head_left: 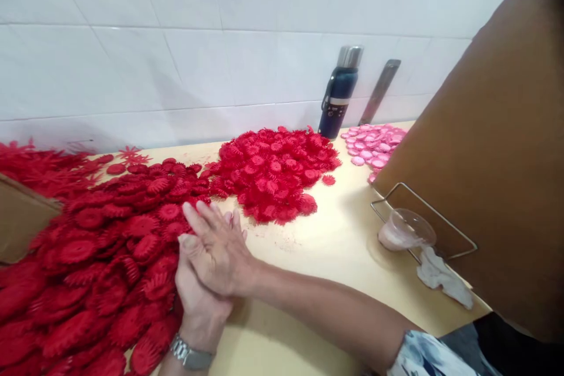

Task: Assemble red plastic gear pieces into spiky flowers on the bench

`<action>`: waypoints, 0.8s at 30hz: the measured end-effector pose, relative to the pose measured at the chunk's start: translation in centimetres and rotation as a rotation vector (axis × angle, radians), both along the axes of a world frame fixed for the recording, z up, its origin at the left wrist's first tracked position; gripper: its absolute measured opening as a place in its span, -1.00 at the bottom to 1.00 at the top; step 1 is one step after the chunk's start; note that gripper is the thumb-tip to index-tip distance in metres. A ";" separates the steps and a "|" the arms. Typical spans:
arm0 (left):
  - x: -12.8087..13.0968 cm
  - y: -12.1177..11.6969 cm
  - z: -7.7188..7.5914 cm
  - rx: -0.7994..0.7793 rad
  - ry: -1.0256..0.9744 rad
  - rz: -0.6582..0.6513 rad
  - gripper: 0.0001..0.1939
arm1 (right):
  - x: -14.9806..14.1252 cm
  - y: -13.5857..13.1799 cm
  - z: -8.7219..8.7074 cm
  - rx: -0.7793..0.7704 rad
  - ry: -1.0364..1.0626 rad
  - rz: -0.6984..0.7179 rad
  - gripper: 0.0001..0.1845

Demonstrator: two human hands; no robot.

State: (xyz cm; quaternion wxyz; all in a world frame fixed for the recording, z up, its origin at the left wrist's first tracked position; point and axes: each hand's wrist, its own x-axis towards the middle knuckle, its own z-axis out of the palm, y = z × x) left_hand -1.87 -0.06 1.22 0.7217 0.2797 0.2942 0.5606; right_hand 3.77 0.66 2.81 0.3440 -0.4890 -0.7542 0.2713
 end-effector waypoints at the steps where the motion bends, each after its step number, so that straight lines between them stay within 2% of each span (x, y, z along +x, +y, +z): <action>1: 0.4 0.0 0.4 -0.019 -0.044 0.009 -0.52 | 0.4 0.8 -0.1 0.045 -0.021 -0.037 -0.42; 4: 1.5 0.3 1.1 -0.176 -0.198 0.087 -0.62 | 1.8 2.7 -0.4 0.316 -0.140 -0.150 -0.44; 7: 1.5 0.6 0.9 -0.315 -0.217 0.181 -0.69 | 3.1 3.2 -0.1 0.490 -0.183 -0.140 -0.55; 11: 0.7 0.4 0.4 -0.302 -0.139 0.249 -0.82 | 5.3 2.0 0.6 0.382 -0.009 -0.094 -0.67; 13: 0.6 0.1 0.6 -0.322 -0.122 0.250 -0.71 | 6.4 1.2 0.4 0.313 0.032 0.050 -0.76; 15: 0.8 -0.2 1.0 -0.330 -0.102 0.197 -0.62 | 7.1 0.5 -0.3 0.265 -0.022 0.143 -0.74; 17: 1.2 -0.5 1.4 -0.324 -0.088 0.148 -0.63 | 7.5 0.2 -1.1 0.229 -0.037 0.143 -0.79; 20: 1.5 -0.7 1.7 -0.314 -0.096 0.099 -0.77 | 7.9 0.5 -1.7 0.147 0.037 0.091 -0.97; 24: 1.2 -0.7 0.9 -0.245 -0.083 0.026 -0.86 | 8.5 1.0 -1.5 0.155 0.050 0.076 -0.95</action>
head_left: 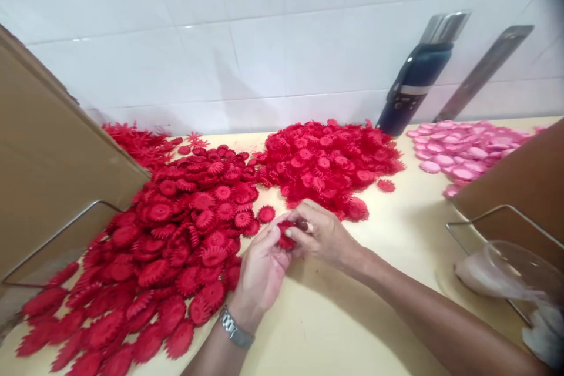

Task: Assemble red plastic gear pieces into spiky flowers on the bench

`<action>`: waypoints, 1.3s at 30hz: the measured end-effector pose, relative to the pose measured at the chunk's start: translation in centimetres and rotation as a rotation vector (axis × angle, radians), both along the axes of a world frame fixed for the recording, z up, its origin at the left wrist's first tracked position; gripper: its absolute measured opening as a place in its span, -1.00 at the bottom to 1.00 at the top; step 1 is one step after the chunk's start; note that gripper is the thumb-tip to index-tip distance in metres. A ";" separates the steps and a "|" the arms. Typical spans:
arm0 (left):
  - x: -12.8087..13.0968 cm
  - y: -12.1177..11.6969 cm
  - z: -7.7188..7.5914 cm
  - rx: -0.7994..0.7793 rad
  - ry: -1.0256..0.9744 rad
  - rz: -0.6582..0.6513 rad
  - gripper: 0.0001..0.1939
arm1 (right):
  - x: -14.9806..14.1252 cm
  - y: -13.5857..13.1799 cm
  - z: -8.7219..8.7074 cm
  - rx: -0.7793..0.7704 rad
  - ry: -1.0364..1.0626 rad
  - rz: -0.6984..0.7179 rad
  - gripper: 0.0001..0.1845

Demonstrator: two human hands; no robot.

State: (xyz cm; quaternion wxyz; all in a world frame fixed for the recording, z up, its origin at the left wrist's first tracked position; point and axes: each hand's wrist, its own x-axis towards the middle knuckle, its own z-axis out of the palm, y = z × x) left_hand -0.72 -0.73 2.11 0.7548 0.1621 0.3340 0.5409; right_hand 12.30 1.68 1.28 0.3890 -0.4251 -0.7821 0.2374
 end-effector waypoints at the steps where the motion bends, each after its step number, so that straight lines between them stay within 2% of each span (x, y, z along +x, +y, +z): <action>1: -0.1 0.1 -0.3 0.018 0.010 -0.002 -0.85 | 0.1 0.0 0.1 0.041 -0.012 -0.010 -0.94; 6: -0.2 0.3 -1.2 0.042 0.021 0.034 -0.88 | -0.3 -0.2 0.0 0.276 -0.158 0.000 -0.96; 8: -0.2 0.2 -1.3 0.065 0.035 0.030 -0.89 | -0.5 0.0 -0.2 0.260 -0.193 0.019 -0.92; 12: -0.4 0.0 -1.1 0.120 0.144 -0.039 -0.85 | -0.4 0.7 -0.5 0.179 -0.121 0.081 -0.90; 16: -0.3 -0.1 -1.1 0.134 0.214 -0.057 -0.78 | -0.5 0.7 -0.4 0.224 -0.080 0.099 -0.83; 18: -0.2 -0.1 -1.1 0.121 0.224 -0.043 -0.75 | -0.5 0.6 -0.1 0.130 -0.004 0.085 -0.83; 20: -0.1 -0.1 -1.0 0.098 0.220 -0.036 -0.74 | 0.0 0.9 0.3 -0.039 0.131 0.008 -0.87; 22: -0.2 -0.1 -0.9 0.071 0.226 -0.031 -0.79 | 1.4 1.9 0.6 -0.108 0.245 -0.171 -0.88; 24: -0.3 -0.1 -0.8 0.048 0.248 -0.024 -0.83 | 3.4 3.3 0.8 0.007 0.228 -0.399 -0.88; 25: -0.3 0.0 -0.7 0.041 0.256 -0.017 -0.84 | 4.5 4.0 0.9 0.102 0.134 -0.493 -0.90; 28: -0.5 0.0 -0.7 0.026 0.230 -0.001 -0.82 | 6.5 5.1 1.2 0.349 -0.181 -0.603 -0.90; 30: -0.5 0.1 -0.8 0.021 0.177 -0.016 -0.80 | 6.0 4.6 1.5 0.400 -0.223 -0.500 -0.85; 31: -0.5 0.2 -0.9 0.023 0.147 -0.021 -0.81 | 5.2 4.1 1.5 0.381 -0.210 -0.383 -0.86; 33: -0.5 0.2 -1.1 0.038 0.104 -0.019 -0.83 | 3.2 2.8 1.3 0.270 -0.203 -0.058 -0.92; 34: -0.4 0.3 -1.2 0.049 0.096 -0.019 -0.84 | 2.2 2.3 1.0 0.229 -0.230 0.045 -0.92; 36: -0.3 0.3 -1.3 0.074 0.101 -0.035 -0.84 | 0.7 1.6 0.2 0.194 -0.251 0.135 -0.90; 39: -0.1 0.2 -1.3 0.118 0.126 -0.080 -0.80 | 0.2 1.5 -0.8 0.182 -0.195 0.153 -0.92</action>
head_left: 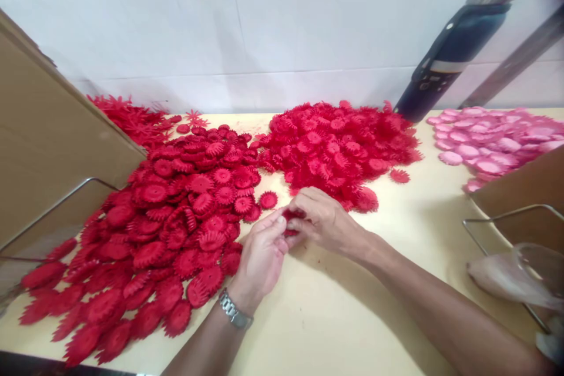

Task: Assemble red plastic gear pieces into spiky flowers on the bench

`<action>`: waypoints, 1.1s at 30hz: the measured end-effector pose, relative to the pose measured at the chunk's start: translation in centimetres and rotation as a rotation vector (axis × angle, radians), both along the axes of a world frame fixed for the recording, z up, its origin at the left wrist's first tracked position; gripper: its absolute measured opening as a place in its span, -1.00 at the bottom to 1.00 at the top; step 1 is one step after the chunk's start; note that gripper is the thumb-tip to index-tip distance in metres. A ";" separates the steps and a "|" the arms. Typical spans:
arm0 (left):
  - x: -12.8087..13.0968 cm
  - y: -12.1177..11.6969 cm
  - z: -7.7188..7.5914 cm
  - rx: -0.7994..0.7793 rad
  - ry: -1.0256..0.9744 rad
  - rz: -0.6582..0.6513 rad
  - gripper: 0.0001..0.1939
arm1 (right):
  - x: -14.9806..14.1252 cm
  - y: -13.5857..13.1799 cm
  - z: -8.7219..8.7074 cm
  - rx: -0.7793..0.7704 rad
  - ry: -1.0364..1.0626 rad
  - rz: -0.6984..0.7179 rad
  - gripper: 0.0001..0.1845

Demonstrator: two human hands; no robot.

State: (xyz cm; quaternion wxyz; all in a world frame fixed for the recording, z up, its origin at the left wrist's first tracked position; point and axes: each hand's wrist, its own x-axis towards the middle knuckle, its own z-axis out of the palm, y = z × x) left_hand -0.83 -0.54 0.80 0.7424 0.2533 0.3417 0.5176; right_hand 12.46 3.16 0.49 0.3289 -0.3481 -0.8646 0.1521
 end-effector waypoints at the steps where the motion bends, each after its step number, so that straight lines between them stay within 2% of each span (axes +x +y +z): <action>1: 0.0 0.0 0.0 0.008 0.009 -0.004 -0.79 | 0.1 0.1 -0.2 -0.008 0.023 0.004 -0.93; 5: 0.0 -0.1 -0.1 0.006 0.049 0.029 -0.80 | 0.4 0.0 -0.4 0.020 0.037 -0.024 -0.91; 8: -0.1 0.0 -0.2 -0.022 0.024 0.074 -0.90 | 0.0 -0.4 -0.6 0.160 0.003 -0.112 -0.89; 11: -0.3 0.1 -0.3 -0.062 -0.017 0.125 -0.96 | -0.3 -0.6 -0.7 0.286 -0.062 -0.143 -0.86; 14: -0.3 0.1 -0.4 -0.073 -0.009 0.118 -0.94 | -0.4 -0.7 -0.7 0.292 -0.118 -0.125 -0.83; 19: -0.3 0.0 -0.6 -0.092 -0.003 0.104 -0.98 | -0.5 -0.8 -1.0 0.288 -0.129 -0.172 -0.78; 25: -0.2 -0.1 -0.4 -0.055 0.013 0.046 -0.93 | -0.5 -0.8 -1.0 0.141 0.084 -0.166 -0.85; 28: -0.1 -0.1 -0.3 -0.070 0.018 0.099 -0.99 | -0.4 -0.7 -0.8 0.018 0.223 -0.168 -0.84; 33: 0.1 -0.2 -0.1 -0.072 0.083 0.207 -0.88 | -0.8 -1.1 -0.5 -0.175 0.334 -0.167 -0.85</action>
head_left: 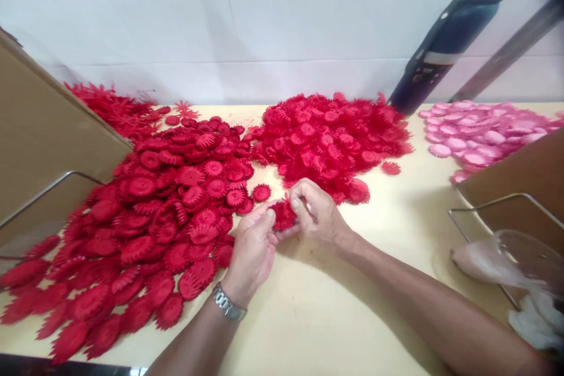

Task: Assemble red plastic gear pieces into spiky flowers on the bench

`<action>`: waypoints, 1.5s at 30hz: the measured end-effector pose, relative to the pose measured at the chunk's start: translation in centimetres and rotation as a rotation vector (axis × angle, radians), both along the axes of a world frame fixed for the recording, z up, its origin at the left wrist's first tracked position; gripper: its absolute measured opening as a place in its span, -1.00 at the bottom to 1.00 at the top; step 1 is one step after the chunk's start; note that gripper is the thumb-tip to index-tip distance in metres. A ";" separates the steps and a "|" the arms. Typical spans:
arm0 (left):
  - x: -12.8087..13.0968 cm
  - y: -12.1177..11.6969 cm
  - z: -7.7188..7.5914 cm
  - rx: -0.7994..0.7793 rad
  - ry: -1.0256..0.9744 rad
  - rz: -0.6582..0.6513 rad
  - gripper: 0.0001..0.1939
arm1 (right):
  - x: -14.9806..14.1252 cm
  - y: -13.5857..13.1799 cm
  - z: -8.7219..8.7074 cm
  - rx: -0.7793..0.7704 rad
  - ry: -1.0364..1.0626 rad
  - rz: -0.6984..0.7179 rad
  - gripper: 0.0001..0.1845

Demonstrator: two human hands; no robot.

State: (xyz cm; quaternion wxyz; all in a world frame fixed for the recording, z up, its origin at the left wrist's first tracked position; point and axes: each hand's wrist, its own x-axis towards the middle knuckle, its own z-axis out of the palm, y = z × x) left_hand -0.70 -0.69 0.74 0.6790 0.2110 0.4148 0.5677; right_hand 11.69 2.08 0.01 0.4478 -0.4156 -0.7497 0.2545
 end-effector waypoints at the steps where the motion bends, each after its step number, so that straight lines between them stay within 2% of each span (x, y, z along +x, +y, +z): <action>1: 0.0 0.0 0.1 0.003 0.017 -0.002 -0.89 | 0.0 0.0 0.1 -0.047 0.032 -0.008 -0.85; 3: -0.1 0.0 0.2 0.004 0.046 -0.021 -0.93 | 0.6 0.4 0.3 -0.116 0.109 -0.067 -0.84; 6: -0.2 -0.1 0.4 0.000 0.058 -0.065 -0.90 | 3.1 2.3 0.6 -0.050 0.145 -0.322 -0.84; 8: -0.2 -0.2 0.4 0.005 0.035 -0.084 -0.89 | 5.6 3.8 0.8 0.085 -0.021 -0.529 -0.89; 11: -0.3 -0.2 0.4 -0.006 -0.019 -0.103 -0.87 | 7.9 5.0 1.3 0.269 -0.365 -0.688 -0.92; 13: -0.3 -0.1 0.3 -0.009 -0.061 -0.120 -0.85 | 7.5 4.7 1.7 0.365 -0.416 -0.644 -0.88; 15: -0.4 0.0 0.2 0.014 -0.109 -0.143 -0.84 | 5.7 3.5 2.0 0.389 -0.357 -0.418 -0.87; 17: -0.3 0.1 0.1 0.051 -0.134 -0.152 -0.87 | 3.3 2.1 2.1 0.250 -0.336 -0.057 -0.86; 19: -0.3 0.0 0.1 0.077 -0.114 -0.156 -0.91 | 1.5 1.1 1.9 0.065 -0.324 0.112 -0.81; 22: 0.0 -0.2 0.1 0.085 -0.030 -0.198 -0.93 | 0.7 0.6 1.3 -0.063 -0.230 0.162 -0.84; 26: 0.2 -0.5 0.3 0.093 0.022 -0.208 -0.92 | 1.2 0.8 1.2 -0.025 -0.137 0.196 -0.90; 30: 0.2 -0.5 0.3 0.098 0.016 -0.187 -0.90 | 1.2 0.9 1.2 0.058 -0.091 0.189 -0.96; 35: 0.4 -0.5 0.0 0.128 0.072 -0.171 -0.86 | 0.6 0.5 0.1 0.181 -0.125 0.070 -0.83; 38: 0.4 -0.4 -0.1 0.123 0.110 -0.135 -0.85 | 0.2 0.4 -0.3 0.262 -0.141 0.002 -0.83; 41: 0.2 -0.4 0.0 0.086 0.128 -0.110 -0.87 | 1.5 1.4 -0.1 0.351 -0.167 -0.144 -0.80; 45: 0.0 -0.5 0.5 0.040 0.137 -0.071 -0.88 | 5.7 3.8 0.9 0.460 -0.352 -0.463 -0.70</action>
